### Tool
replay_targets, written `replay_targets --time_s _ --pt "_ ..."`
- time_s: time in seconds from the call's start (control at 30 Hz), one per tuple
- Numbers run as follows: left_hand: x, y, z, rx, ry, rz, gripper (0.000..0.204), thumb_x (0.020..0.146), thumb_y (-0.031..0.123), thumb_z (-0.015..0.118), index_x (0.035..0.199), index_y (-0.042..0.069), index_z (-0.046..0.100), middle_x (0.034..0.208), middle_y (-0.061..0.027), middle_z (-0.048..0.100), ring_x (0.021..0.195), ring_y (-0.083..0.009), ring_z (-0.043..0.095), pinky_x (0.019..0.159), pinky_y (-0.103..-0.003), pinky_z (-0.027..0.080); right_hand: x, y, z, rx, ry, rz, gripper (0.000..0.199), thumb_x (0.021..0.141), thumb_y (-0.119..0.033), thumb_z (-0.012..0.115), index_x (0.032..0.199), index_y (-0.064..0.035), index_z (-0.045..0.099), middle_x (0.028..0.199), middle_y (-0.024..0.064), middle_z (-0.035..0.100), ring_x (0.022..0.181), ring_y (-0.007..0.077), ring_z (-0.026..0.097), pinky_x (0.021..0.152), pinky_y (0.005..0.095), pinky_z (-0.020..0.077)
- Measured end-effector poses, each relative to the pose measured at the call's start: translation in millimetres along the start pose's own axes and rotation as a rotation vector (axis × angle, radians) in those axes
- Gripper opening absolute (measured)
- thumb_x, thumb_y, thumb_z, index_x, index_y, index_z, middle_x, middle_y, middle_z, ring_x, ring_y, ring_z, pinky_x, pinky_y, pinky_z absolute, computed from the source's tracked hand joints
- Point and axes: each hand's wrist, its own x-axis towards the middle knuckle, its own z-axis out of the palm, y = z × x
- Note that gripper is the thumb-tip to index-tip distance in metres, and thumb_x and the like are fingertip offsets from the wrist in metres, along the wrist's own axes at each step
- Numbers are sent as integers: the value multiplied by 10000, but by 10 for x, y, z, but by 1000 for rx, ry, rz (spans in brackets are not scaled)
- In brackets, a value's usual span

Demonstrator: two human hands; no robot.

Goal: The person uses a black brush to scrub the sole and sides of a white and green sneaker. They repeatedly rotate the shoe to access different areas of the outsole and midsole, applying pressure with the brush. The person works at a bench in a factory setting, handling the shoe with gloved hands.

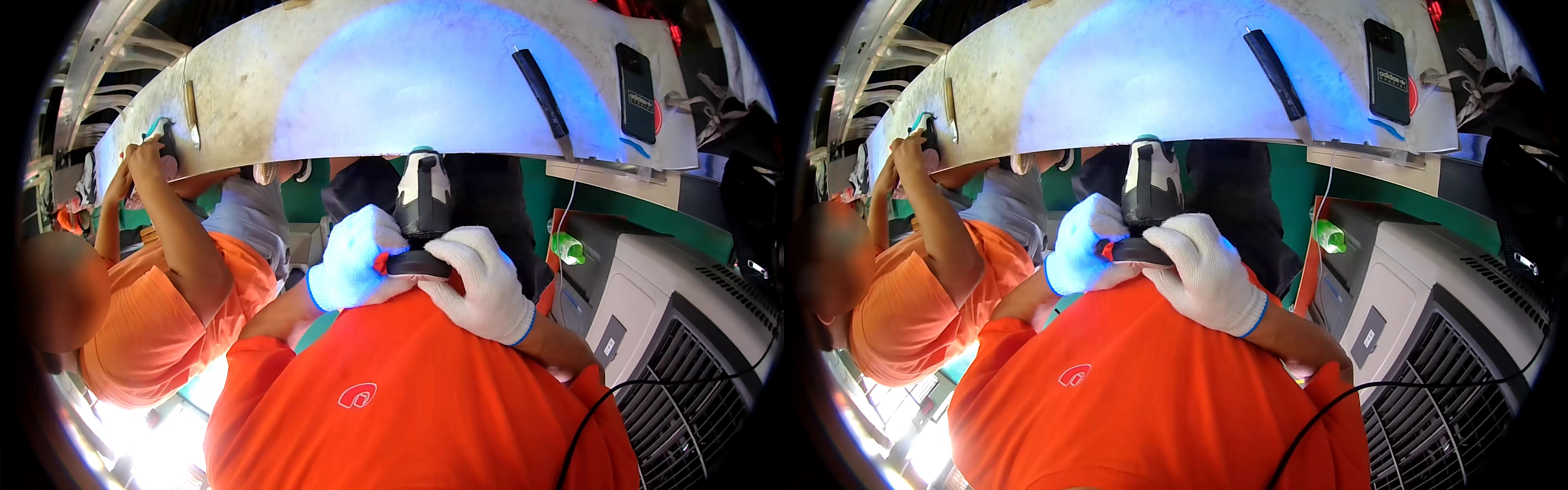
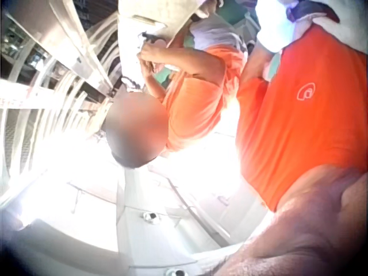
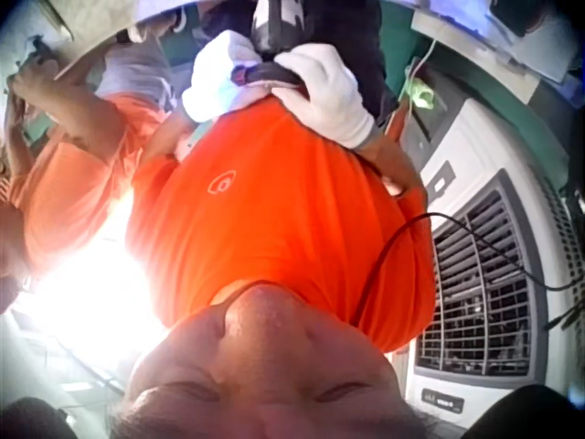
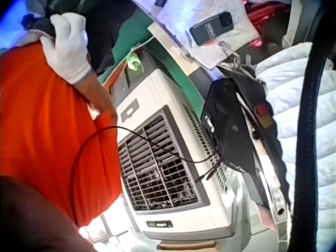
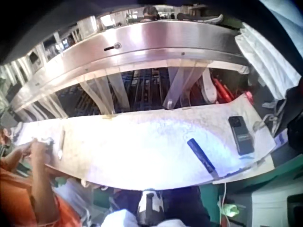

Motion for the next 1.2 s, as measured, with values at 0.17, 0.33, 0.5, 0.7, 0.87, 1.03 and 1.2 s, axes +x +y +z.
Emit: replay_targets --time_s 0.17,0.33,0.5,0.7,0.87,1.03,1.2 --pt "41 51 40 4 57 -54 527 659 128 1005 1073 107 680 984 -91 702 872 -341 706 727 -444 562 35 85 44 -44 25 -86 557 847 -104 956 1323 -46 671 1179 147 679 1013 349 704 842 407 609" --pt "107 181 -22 189 30 -34 556 647 114 1010 1069 105 648 988 -104 680 849 -344 684 736 -454 542 135 136 18 -17 9 -151 578 832 -115 969 1326 -60 673 1145 139 675 997 344 697 824 426 602" --pt "196 171 -73 160 -55 -131 528 642 112 1010 1001 117 623 916 -96 651 814 -340 663 717 -445 517 233 211 -7 67 -10 -138 579 784 -91 968 1288 -71 682 1094 110 658 952 343 689 781 434 587" --pt "282 139 -72 -29 -49 -268 519 667 80 990 940 120 550 847 -76 582 738 -328 602 640 -422 442 370 254 -26 157 -10 -105 491 764 -52 963 1152 -82 663 1015 89 653 856 319 656 699 426 539" --pt "421 144 -99 -98 -75 -410 514 669 73 991 880 119 525 818 -69 566 705 -282 587 606 -395 428 474 317 -40 248 -23 -64 456 761 -25 952 1096 -88 648 948 74 648 789 300 642 654 413 520" --pt "542 180 -175 -192 -118 -575 461 679 78 967 837 101 534 803 -83 524 705 -318 574 622 -422 438 570 356 -89 356 -64 3 456 755 -30 963 1086 -90 655 917 70 648 750 283 639 625 404 513" --pt "556 136 -196 -255 -143 -609 512 678 150 1023 814 99 532 800 -69 536 693 -276 572 619 -388 450 585 359 -109 356 -92 58 446 759 -46 969 1085 -94 669 925 71 663 762 273 650 633 397 524"
